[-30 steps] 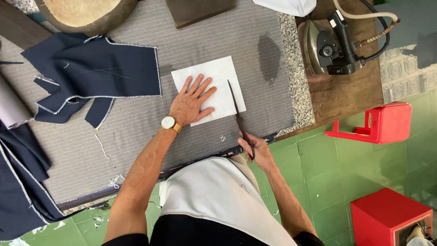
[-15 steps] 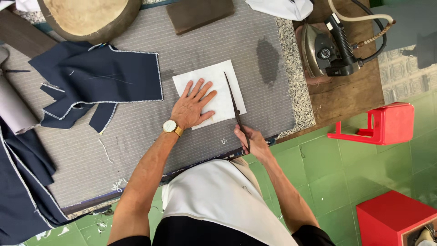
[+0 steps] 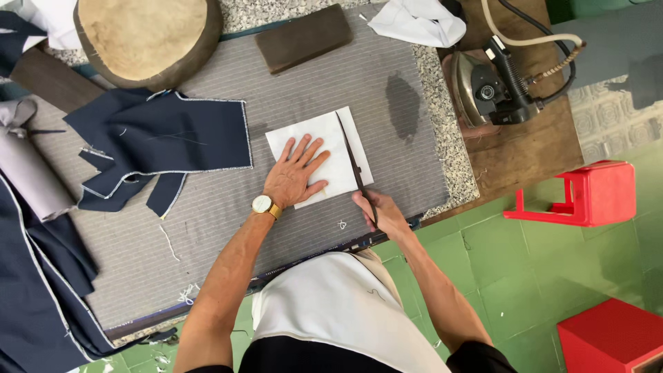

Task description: The person uses shears to cut a piece of dark blue fabric on a work table, trimming the edges and separating sections. After finishing with the fabric, the person picks up a piece of white paper and cuts it into strips using the same shears.

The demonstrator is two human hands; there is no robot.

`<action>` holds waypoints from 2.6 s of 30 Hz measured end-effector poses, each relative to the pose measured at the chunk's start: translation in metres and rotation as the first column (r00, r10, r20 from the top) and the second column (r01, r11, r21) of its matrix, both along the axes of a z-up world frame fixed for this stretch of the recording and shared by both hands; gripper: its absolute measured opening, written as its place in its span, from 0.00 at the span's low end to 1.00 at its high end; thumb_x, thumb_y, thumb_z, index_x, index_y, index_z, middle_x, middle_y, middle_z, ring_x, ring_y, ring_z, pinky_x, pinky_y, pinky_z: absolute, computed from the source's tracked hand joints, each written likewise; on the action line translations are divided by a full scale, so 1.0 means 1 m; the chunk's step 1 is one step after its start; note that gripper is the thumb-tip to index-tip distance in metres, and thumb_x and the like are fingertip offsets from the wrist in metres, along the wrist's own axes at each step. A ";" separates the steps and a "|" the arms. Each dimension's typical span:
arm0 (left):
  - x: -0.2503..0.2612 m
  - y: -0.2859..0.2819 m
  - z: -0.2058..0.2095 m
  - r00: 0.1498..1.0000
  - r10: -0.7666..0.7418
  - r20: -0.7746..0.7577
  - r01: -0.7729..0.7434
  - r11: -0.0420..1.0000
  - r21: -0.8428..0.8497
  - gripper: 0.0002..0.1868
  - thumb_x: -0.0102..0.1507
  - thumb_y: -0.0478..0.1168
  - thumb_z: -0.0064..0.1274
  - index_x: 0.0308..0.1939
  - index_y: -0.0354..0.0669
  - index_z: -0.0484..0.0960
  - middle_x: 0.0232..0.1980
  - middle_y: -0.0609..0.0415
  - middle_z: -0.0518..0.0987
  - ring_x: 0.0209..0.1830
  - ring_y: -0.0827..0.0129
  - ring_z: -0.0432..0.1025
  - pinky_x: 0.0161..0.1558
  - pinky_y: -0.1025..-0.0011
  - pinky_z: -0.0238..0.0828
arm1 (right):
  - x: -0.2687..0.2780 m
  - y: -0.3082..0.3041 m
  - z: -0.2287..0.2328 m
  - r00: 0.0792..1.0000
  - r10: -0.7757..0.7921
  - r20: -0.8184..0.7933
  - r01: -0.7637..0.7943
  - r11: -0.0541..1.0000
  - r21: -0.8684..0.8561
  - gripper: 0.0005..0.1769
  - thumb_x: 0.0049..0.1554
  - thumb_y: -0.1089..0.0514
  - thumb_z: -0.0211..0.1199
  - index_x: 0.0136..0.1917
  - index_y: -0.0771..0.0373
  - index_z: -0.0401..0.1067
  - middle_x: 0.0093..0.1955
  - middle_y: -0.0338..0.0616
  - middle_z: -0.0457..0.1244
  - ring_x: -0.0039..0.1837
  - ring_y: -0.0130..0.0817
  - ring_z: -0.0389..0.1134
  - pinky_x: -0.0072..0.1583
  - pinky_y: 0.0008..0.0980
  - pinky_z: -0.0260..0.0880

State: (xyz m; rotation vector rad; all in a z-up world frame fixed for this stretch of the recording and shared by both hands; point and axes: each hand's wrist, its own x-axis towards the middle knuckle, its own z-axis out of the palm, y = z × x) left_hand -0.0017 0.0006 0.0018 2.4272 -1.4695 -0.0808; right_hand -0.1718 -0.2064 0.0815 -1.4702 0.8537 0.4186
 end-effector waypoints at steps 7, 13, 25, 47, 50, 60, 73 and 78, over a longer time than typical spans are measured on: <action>0.000 -0.001 0.000 1.000 0.002 0.010 -0.002 1.000 0.031 0.41 0.66 0.72 0.37 0.78 0.59 0.60 0.83 0.53 0.53 0.84 0.53 0.42 0.80 0.46 0.31 | 0.008 0.009 0.019 0.998 -0.031 0.047 0.030 1.000 0.006 0.16 0.59 0.48 0.67 0.45 0.64 0.76 0.23 0.43 0.58 0.25 0.29 0.62 0.22 0.22 0.64; -0.004 0.005 -0.007 0.997 0.016 0.077 -0.007 0.994 -0.110 0.38 0.68 0.69 0.38 0.75 0.53 0.65 0.79 0.45 0.60 0.81 0.50 0.51 0.79 0.45 0.39 | -0.043 0.006 0.035 0.985 0.024 0.168 -0.012 0.997 -0.074 0.23 0.60 0.44 0.65 0.59 0.63 0.75 0.20 0.45 0.59 0.21 0.30 0.61 0.23 0.27 0.59; 0.000 0.012 -0.011 0.998 0.011 0.059 0.003 0.976 -0.218 0.29 0.67 0.62 0.46 0.63 0.47 0.75 0.65 0.46 0.67 0.72 0.49 0.60 0.71 0.50 0.54 | -0.165 0.007 0.052 0.995 0.038 0.096 -0.050 0.990 0.131 0.28 0.60 0.44 0.57 0.59 0.71 0.74 0.20 0.47 0.59 0.21 0.31 0.61 0.28 0.27 0.59; -0.002 0.017 -0.006 0.998 0.015 0.065 -0.004 0.986 -0.167 0.31 0.69 0.61 0.45 0.68 0.47 0.72 0.69 0.44 0.66 0.75 0.51 0.58 0.76 0.52 0.49 | -0.121 0.048 0.000 0.999 -0.038 -0.022 0.039 0.997 0.069 0.29 0.59 0.45 0.65 0.66 0.65 0.71 0.24 0.47 0.59 0.28 0.31 0.63 0.26 0.23 0.66; -0.001 0.017 -0.007 0.998 0.020 0.066 -0.008 0.984 -0.176 0.31 0.68 0.61 0.45 0.68 0.47 0.72 0.68 0.44 0.66 0.75 0.51 0.58 0.76 0.52 0.49 | -0.115 0.050 0.006 0.999 -0.044 -0.025 0.046 0.997 0.063 0.29 0.60 0.45 0.65 0.66 0.66 0.71 0.24 0.47 0.59 0.28 0.31 0.63 0.25 0.23 0.66; 0.000 0.018 -0.002 0.998 0.018 0.061 -0.008 0.989 -0.148 0.31 0.68 0.61 0.45 0.68 0.48 0.72 0.68 0.45 0.67 0.75 0.51 0.58 0.76 0.53 0.48 | -0.107 0.050 0.012 0.997 -0.001 -0.071 0.002 1.000 0.016 0.24 0.60 0.47 0.65 0.62 0.67 0.75 0.20 0.46 0.58 0.20 0.30 0.60 0.23 0.23 0.58; 0.000 0.019 -0.003 0.998 0.022 0.062 -0.011 0.983 -0.184 0.30 0.68 0.61 0.45 0.67 0.48 0.72 0.68 0.45 0.67 0.74 0.51 0.59 0.76 0.52 0.49 | -0.069 0.048 -0.013 1.000 -0.014 -0.004 0.014 1.000 -0.019 0.22 0.60 0.45 0.67 0.54 0.66 0.76 0.21 0.48 0.60 0.22 0.31 0.63 0.25 0.24 0.62; -0.001 0.019 -0.008 0.998 0.030 0.059 -0.018 0.982 -0.190 0.31 0.67 0.61 0.46 0.67 0.48 0.73 0.68 0.45 0.68 0.74 0.52 0.59 0.76 0.52 0.50 | -0.063 0.050 -0.011 0.999 -0.020 -0.026 0.019 0.998 -0.053 0.21 0.60 0.46 0.67 0.54 0.66 0.78 0.20 0.49 0.59 0.20 0.32 0.61 0.22 0.25 0.60</action>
